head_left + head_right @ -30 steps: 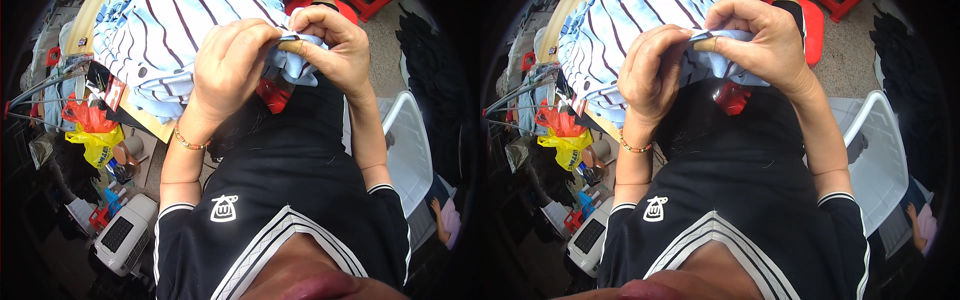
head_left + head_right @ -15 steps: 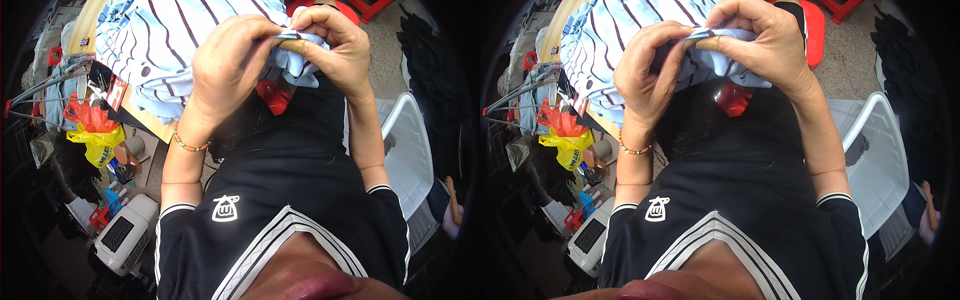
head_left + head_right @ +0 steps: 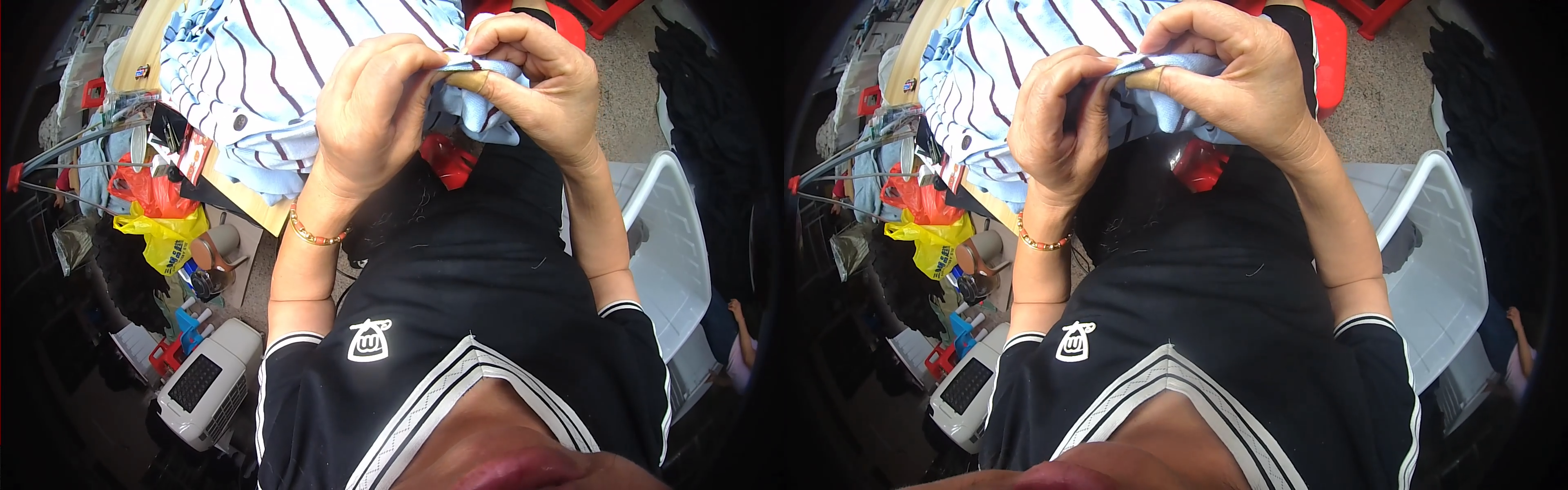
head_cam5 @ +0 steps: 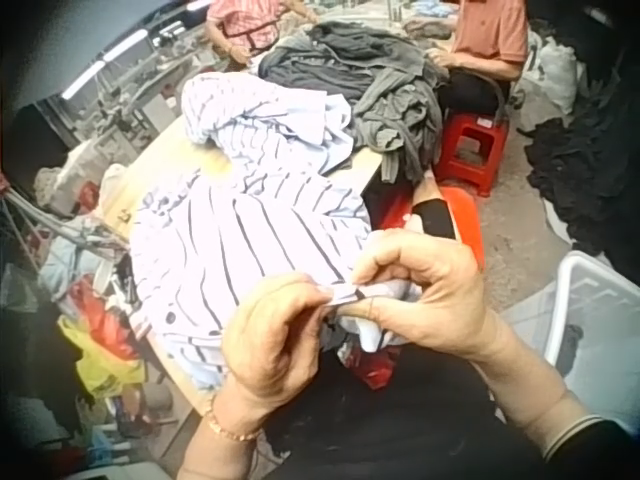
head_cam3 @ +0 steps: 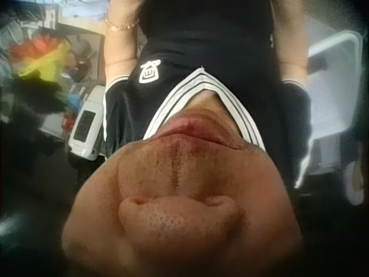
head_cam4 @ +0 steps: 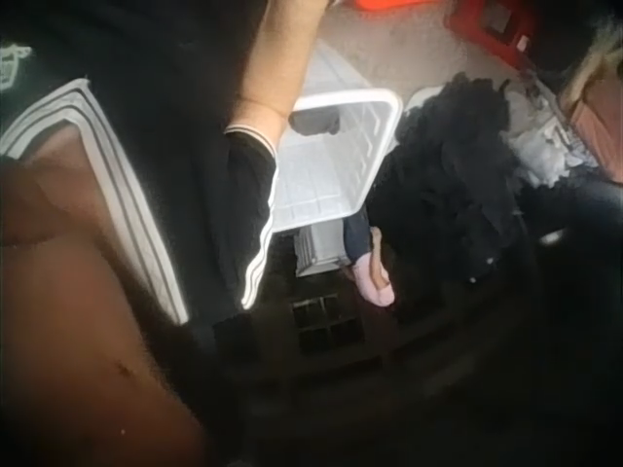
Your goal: Inspecting striped shirts for loose threads and button quality.
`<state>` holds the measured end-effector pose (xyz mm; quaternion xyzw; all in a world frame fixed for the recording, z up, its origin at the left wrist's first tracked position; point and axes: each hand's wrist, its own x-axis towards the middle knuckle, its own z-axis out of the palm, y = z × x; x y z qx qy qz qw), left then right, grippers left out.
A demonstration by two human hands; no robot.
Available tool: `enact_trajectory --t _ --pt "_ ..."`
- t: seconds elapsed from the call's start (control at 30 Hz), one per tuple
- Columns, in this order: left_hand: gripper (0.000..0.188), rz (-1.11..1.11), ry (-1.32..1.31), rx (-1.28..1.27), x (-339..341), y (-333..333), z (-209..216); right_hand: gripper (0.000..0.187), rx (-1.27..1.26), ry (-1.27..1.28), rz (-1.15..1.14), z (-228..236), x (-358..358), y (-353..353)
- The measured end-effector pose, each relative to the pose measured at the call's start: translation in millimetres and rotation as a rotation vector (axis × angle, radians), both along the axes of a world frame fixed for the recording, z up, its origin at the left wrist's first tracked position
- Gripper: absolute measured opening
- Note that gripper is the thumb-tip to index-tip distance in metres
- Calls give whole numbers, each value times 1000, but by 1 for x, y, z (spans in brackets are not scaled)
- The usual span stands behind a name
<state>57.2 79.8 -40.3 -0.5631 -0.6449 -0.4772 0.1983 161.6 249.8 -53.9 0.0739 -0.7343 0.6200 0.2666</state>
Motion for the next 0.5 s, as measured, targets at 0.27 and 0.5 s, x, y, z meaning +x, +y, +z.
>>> enact_trajectory --t 0.27,0.5 --pt "24 41 42 55 3 0 -5 25 12 -35 -26 6 1 -7" --pt "26 77 122 89 1 2 -10 25 45 -76 -95 17 3 -15"
